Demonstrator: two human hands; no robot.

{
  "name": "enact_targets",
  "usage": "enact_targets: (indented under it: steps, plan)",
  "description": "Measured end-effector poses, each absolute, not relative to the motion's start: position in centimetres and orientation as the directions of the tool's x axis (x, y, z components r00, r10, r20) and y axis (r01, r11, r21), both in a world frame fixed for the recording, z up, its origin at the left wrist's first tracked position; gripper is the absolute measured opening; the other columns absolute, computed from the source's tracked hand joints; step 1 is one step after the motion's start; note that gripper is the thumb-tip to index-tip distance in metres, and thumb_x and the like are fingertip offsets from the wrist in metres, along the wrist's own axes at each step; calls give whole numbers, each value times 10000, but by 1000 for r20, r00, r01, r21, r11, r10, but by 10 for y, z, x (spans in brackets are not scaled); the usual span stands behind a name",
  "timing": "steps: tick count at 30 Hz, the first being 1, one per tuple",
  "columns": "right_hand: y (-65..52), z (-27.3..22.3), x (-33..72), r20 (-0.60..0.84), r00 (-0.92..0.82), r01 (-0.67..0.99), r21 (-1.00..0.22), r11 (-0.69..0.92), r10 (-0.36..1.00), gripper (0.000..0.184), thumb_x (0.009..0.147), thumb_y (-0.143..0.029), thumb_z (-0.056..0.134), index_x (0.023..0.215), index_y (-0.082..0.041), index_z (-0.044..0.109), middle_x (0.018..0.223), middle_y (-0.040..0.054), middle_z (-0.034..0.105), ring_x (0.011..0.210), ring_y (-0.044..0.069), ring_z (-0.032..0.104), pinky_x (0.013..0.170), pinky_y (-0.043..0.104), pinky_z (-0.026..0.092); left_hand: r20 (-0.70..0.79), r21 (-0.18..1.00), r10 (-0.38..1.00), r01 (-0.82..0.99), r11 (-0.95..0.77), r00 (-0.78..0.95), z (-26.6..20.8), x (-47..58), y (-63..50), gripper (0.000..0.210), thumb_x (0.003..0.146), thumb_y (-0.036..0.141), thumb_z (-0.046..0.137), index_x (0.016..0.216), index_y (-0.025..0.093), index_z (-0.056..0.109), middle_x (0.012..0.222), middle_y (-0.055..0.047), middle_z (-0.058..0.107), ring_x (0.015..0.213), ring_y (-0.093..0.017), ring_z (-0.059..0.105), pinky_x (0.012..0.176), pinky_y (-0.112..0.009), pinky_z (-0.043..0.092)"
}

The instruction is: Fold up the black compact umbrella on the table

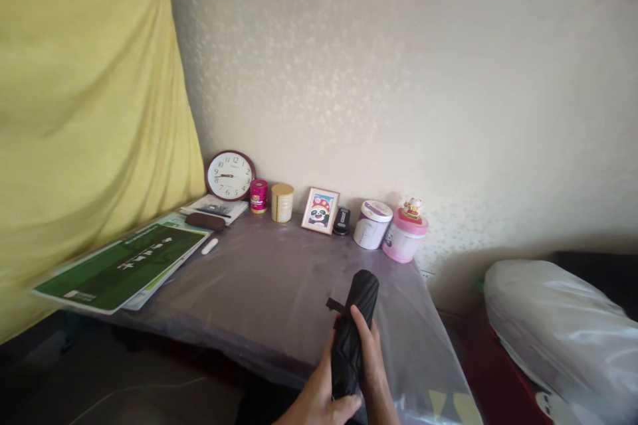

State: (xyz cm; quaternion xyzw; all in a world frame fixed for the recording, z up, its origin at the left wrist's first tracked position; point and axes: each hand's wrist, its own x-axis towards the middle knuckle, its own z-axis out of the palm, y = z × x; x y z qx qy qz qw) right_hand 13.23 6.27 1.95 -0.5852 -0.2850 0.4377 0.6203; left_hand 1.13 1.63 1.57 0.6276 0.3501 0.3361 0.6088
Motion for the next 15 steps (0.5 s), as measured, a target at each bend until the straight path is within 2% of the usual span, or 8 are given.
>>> enact_targets:
  steps: [1,2,5,8,11,12,13,15]
  plan:
    - [62,22,131,-175,431,-202,-975,-95,885,541,565,-537,715,934,-149,632,745,26,684,738,236,649,634,306,517,17,987,874,130,-92,486,10,12,17,949,677,180,565,1405,207,-44,1407,-148,301,1158,-243,460,895,-318,416]
    - [62,23,129,-186,417,-195,-974,-113,890,541,567,-521,723,951,-152,626,768,22,688,757,231,647,657,299,515,7,958,892,251,-135,451,5,13,18,972,655,144,562,1405,185,-54,1444,-167,221,1210,-274,412,941,-342,383]
    - [61,24,122,-212,392,-238,-963,-124,895,541,580,-511,722,974,-158,614,780,17,693,751,223,647,663,294,514,-48,872,919,465,-153,392,1,11,21,973,634,103,548,1410,198,-32,1456,-165,201,1201,-297,436,955,-362,372]
    - [62,19,119,-248,378,-295,-945,-138,892,544,604,-531,700,979,-148,604,756,23,691,730,228,651,654,303,515,-36,929,912,351,-121,409,11,6,23,1013,655,206,602,1401,210,-83,1414,-155,315,1089,-255,536,914,-345,417]
    - [65,14,121,-235,398,-266,-955,-134,887,563,632,-542,674,1008,-130,595,778,34,690,753,239,648,669,317,511,-182,965,897,248,84,404,20,3,26,875,787,361,486,1385,251,-144,1249,-141,516,677,-178,639,675,-362,515]
    - [66,13,123,-210,408,-232,-965,-121,888,563,640,-541,668,1020,-132,593,803,35,691,782,242,645,690,321,506,-187,963,902,255,89,390,20,3,28,819,803,360,458,1393,267,-104,1234,-129,529,645,-170,634,655,-361,517]
    - [67,12,126,-174,420,-183,-978,-104,891,555,643,-536,667,1022,-137,597,831,36,690,820,245,638,720,322,499,-136,961,919,273,32,369,18,3,31,789,796,337,465,1404,273,-35,1268,-123,503,727,-184,641,711,-367,513]
    - [68,10,133,-86,441,-56,-996,-68,893,525,632,-517,683,1005,-154,614,880,39,687,900,251,617,789,322,472,39,924,942,346,-161,333,13,2,37,775,745,261,520,1405,260,113,1362,-99,409,1050,-222,555,913,-347,429]
